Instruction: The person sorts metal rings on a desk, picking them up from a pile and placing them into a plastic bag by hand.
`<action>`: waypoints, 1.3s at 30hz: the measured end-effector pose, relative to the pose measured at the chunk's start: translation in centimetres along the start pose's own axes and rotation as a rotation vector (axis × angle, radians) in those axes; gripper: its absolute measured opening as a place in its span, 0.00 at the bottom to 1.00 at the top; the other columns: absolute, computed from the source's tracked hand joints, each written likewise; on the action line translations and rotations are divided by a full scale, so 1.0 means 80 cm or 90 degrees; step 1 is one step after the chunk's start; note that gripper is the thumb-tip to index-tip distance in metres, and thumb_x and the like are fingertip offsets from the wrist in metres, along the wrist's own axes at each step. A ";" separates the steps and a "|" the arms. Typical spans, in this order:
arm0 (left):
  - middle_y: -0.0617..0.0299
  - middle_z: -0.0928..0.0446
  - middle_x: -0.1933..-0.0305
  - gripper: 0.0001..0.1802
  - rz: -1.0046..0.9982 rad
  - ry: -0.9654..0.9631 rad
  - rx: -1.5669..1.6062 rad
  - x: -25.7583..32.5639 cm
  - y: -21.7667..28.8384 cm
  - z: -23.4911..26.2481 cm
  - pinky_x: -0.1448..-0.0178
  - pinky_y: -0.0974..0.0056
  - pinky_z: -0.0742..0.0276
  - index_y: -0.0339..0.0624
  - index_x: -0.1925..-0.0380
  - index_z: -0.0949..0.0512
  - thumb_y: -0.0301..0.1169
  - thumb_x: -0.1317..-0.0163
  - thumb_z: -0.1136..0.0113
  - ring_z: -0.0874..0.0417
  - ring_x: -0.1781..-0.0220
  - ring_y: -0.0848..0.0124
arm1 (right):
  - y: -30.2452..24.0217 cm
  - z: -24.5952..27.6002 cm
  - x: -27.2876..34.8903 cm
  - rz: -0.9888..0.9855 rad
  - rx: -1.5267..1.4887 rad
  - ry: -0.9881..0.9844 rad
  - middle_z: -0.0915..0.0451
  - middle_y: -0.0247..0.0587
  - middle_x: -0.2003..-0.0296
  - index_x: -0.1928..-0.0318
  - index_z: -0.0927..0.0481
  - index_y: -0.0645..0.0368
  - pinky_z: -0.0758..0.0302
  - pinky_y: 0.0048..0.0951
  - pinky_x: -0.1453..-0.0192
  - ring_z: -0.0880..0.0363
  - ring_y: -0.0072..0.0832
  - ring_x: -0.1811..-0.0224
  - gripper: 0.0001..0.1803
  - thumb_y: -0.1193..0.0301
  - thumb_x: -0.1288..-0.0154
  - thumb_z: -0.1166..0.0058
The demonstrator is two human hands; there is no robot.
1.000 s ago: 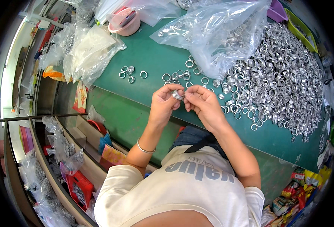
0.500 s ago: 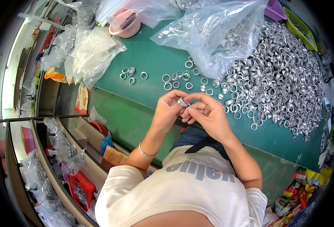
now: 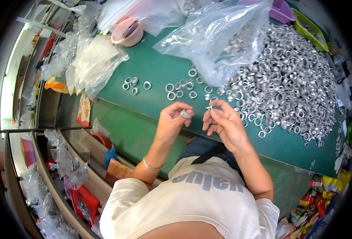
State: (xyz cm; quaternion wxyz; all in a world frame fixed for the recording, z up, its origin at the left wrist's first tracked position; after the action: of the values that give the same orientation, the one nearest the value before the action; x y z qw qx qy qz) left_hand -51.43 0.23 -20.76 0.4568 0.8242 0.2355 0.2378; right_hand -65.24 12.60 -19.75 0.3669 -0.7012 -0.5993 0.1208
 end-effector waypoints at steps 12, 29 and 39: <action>0.59 0.21 0.69 0.08 -0.001 0.079 -0.160 0.006 -0.020 0.050 0.68 0.75 0.27 0.30 0.60 0.22 0.19 0.39 0.45 0.24 0.74 0.79 | -0.255 0.066 -0.012 0.182 0.657 0.188 0.19 0.48 0.70 0.63 0.32 0.61 0.27 0.22 0.82 0.20 0.28 0.77 0.08 0.69 0.32 0.57; 0.59 0.22 0.79 0.08 -0.171 0.349 -0.618 -0.015 0.041 0.147 0.71 0.68 0.28 0.30 0.66 0.22 0.22 0.44 0.45 0.25 0.78 0.77 | -0.122 0.049 -0.004 0.367 0.899 0.147 0.18 0.44 0.65 0.57 0.20 0.66 0.25 0.28 0.56 0.19 0.29 0.63 0.09 0.77 0.37 0.49; 0.53 0.24 0.64 0.13 -0.291 0.524 -0.839 -0.051 0.049 0.158 0.59 0.58 0.26 0.37 0.56 0.24 0.24 0.42 0.42 0.21 0.64 0.58 | 0.000 -0.008 -0.058 0.431 1.031 0.023 0.27 0.48 0.51 0.51 0.26 0.64 0.30 0.38 0.46 0.30 0.45 0.48 0.20 0.78 0.46 0.41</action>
State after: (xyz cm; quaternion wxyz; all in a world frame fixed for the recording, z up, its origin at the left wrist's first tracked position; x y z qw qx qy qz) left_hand -46.27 -12.18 -24.01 0.7628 0.1633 0.3588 0.5126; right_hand -66.01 8.06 -20.56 0.7056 -0.3672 -0.0836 0.6002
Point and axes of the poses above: each hand's wrist, its own x-axis away from the middle knuckle, its own z-axis out of the back of the hand, y = z × x, the point moved 1 cm from there along -x, towards the middle knuckle
